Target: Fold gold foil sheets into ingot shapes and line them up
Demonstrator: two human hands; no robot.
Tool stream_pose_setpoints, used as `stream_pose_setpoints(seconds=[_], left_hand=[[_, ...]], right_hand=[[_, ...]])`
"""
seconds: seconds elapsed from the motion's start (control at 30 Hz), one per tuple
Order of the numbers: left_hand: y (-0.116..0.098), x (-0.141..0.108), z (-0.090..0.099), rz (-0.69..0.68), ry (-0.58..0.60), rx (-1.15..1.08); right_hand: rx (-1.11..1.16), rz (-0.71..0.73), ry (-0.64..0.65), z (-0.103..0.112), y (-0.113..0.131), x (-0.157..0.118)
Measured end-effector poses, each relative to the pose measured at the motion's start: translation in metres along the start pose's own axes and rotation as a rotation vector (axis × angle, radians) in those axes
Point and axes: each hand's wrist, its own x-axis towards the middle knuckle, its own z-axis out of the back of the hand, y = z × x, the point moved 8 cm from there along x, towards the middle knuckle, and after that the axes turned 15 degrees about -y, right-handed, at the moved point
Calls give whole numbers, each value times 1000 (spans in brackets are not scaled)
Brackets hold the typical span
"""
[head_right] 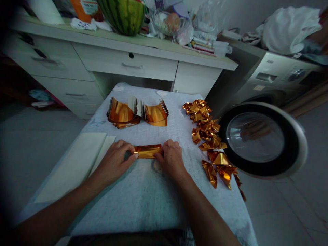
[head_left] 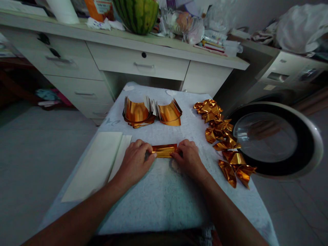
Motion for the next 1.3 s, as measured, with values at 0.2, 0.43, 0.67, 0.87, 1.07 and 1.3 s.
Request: stream_pose_setpoints(seconds=[0.2,0.43,0.67,0.87,1.07,1.3], left_hand=[[2,0,-2,5,-5,-2],[4,-1,-6,-17,32,36],[0,-1,-6,-51,20,105],[0,-1,-7,-38,38,106],[-1,0,-7,-34,50,94],[-3,0,-8,-56,39,159]], right_hand=[[3,5,17,0,1,-1],[4,-3,26,-1,1,0],[15,-17,15,0,1,-2],[17,-26,13,-2,-2,-2],[24,-39,11,-1,-2,-2],[23,-34,7,0,0,-2]])
